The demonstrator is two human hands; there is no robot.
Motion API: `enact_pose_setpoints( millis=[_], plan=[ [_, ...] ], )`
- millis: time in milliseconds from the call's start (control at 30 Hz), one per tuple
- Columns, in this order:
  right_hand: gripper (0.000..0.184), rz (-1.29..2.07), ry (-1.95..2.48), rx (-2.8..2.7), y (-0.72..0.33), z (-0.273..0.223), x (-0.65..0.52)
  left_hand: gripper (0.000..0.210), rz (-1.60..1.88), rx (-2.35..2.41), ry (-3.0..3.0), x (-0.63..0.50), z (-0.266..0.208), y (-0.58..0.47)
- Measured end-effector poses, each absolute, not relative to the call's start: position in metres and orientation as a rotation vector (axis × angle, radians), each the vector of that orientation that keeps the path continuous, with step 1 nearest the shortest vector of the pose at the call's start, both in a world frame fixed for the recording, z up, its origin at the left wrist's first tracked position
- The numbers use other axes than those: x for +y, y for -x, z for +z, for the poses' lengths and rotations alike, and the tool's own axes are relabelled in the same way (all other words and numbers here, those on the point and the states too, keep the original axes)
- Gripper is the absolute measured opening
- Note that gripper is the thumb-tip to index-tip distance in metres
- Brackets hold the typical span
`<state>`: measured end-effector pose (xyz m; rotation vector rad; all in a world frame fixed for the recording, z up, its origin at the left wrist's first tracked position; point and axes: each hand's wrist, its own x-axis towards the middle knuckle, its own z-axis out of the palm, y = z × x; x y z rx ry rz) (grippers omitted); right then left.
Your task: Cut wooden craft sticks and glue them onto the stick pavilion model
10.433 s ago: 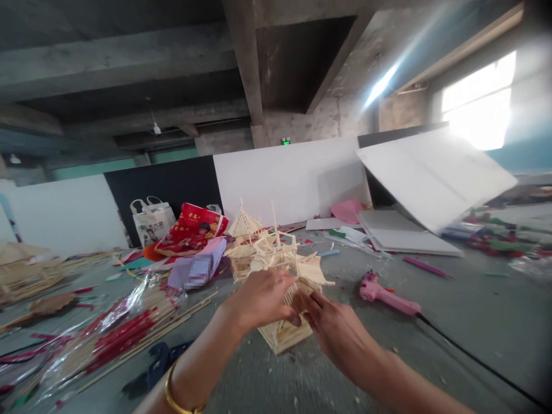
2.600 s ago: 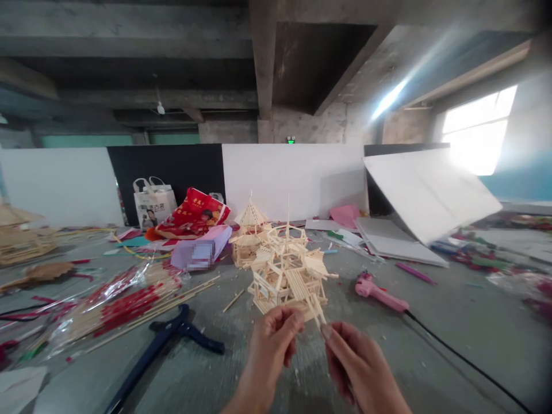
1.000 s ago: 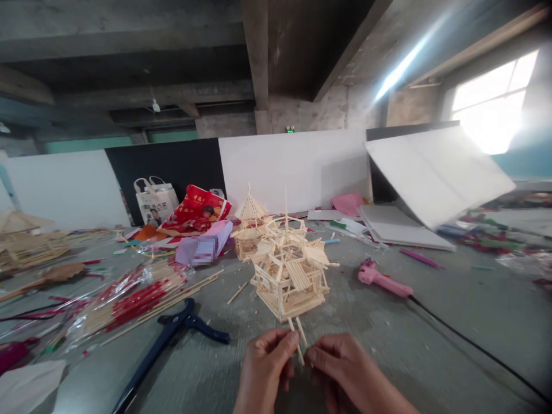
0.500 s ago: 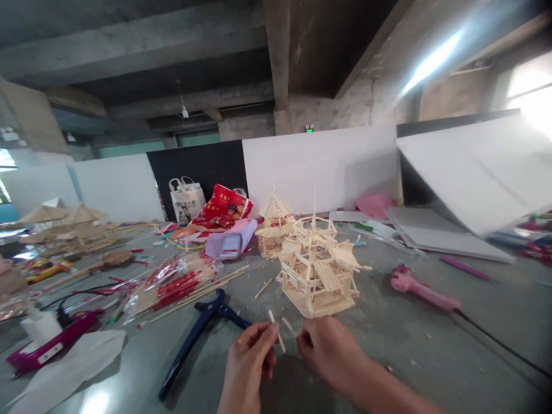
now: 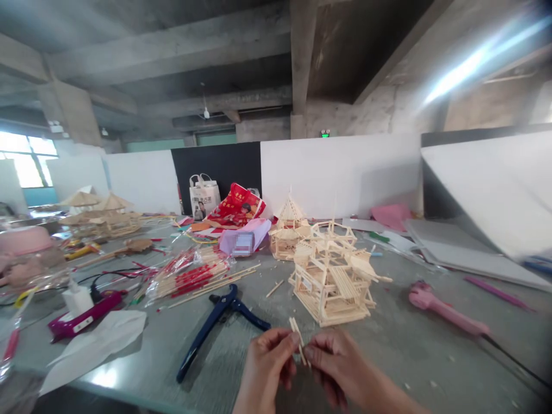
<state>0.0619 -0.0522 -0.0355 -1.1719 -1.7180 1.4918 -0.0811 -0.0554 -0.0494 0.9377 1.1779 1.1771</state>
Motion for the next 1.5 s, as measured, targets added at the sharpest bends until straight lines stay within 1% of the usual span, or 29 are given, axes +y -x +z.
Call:
enact_pose_setpoints(
  millis=[167, 367, 533, 733, 967, 1133, 1300, 1433, 1500],
  plan=[
    [0.031, 1.56, 1.124, -1.674, -0.064, -0.037, -0.053, 0.032, 1.185, 1.172, -0.991, -0.06, -0.043, 0.078],
    [0.034, 1.633, 1.109, -1.617, -0.065, -0.039, -0.052, 0.03, 1.18, 1.212, -1.025, -0.064, -0.037, 0.072],
    [0.037, 1.656, 1.078, -1.594, -0.067, -0.043, -0.051, 0.032, 1.186, 1.245, -1.049, -0.067, -0.033, 0.068],
    [0.029, 1.661, 1.051, -1.614, -0.07, -0.048, -0.052, 0.033, 1.163, 1.267, -1.087, -0.066, -0.037, 0.069],
    [0.028, 1.64, 1.085, -1.619, -0.068, -0.047, -0.051, 0.035, 1.163, 1.283, -1.079, -0.059, -0.049, 0.071],
    [0.027, 1.667, 1.089, -1.574, -0.069, -0.046, -0.052, 0.037, 1.144, 1.302, -1.098, -0.059, -0.043, 0.072],
    [0.028, 1.774, 1.133, -1.435, -0.072, -0.036, -0.058, 0.033, 1.02, 1.643, -1.618, -0.038, -0.023, 0.085],
    [0.026, 1.839, 1.099, -1.344, -0.074, -0.029, -0.06, 0.02, 1.053, 1.742, -1.835, -0.029, -0.014, 0.094],
    [0.027, 1.854, 1.092, -1.315, -0.074, -0.03, -0.057, 0.027, 1.081, 1.723, -2.067, -0.037, -0.014, 0.095]
  ],
)
